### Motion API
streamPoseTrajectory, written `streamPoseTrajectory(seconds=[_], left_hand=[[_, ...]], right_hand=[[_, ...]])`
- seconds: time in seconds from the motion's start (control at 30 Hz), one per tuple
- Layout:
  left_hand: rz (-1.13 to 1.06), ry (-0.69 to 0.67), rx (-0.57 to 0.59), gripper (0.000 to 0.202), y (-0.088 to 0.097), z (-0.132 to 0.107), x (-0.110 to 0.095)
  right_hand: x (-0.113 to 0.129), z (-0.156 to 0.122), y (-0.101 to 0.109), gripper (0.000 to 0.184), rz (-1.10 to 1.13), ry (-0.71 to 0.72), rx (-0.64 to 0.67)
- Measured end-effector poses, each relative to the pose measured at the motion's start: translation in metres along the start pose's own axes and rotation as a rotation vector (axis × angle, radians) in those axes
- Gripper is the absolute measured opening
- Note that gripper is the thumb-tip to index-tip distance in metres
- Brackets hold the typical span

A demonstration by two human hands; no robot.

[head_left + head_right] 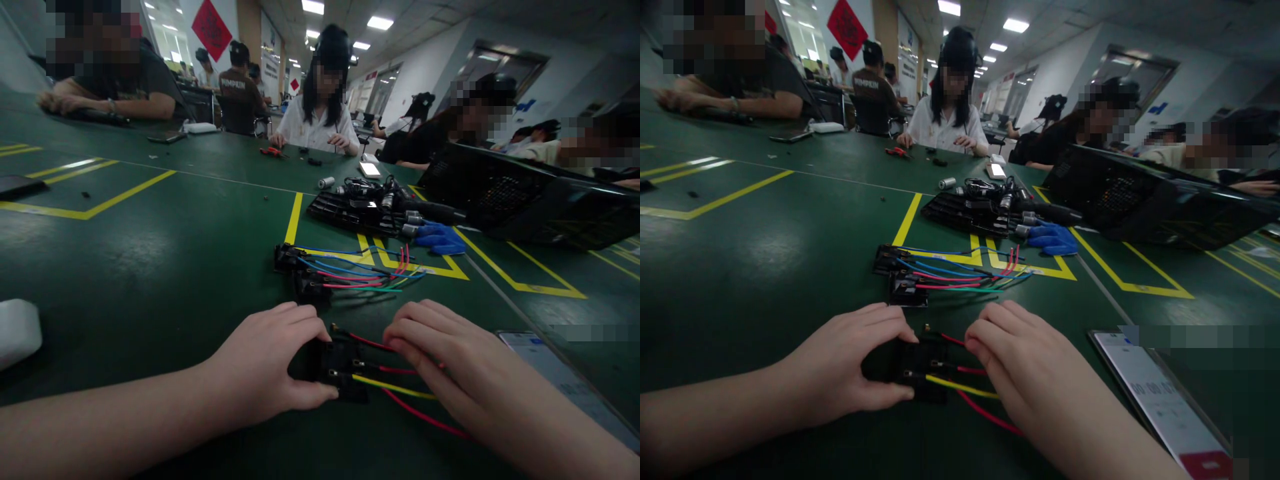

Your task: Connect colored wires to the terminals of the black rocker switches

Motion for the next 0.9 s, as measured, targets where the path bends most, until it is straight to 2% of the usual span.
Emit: streamPoseTrajectory(seconds=[0.13,0.23,0.43,0.53,0.77,0.9], left_hand=[[0.006,0.001,-0.004,0.036,-0.001,-0.001,0.000],[0.009,-0.008,0.007,0.037,-0.001,-0.001,-0.001],[-0.017,0.012,0.025,0.034,-0.002,-0.001,0.001],[-0.026,0.019,0.017,0.033,-0.002,-0.001,0.002],[0.002,0.032,0.035,0.031,0.001,0.000,0.000],[0.024,0.014,0.010,0.029,0.002,-0.001,-0.003]], right_hand=[[0.002,-0.006,-0.010,0.018,0.103,-0.082,0.163],[0.000,-0.007,-0.016,0.020,0.076,-0.109,0.201],[0.017,-0.008,-0.003,0.027,-0.179,0.096,0.007],[0.017,-0.010,-0.003,0.030,-0.208,0.111,-0.012],[-0.004,-0.003,-0.020,0.026,-0.069,-0.124,0.212],[-0.004,0.001,-0.022,0.024,-0.031,-0.195,0.265]])
Point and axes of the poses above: each hand's wrist, its own z-axis towards the middle knuckle, its own y-axis out of the back of the hand, x = y × z, the point moved 6 cm from there along z, towards the middle knuckle, and after that the axes turned 11 degrees about z, right-handed, at the moved point
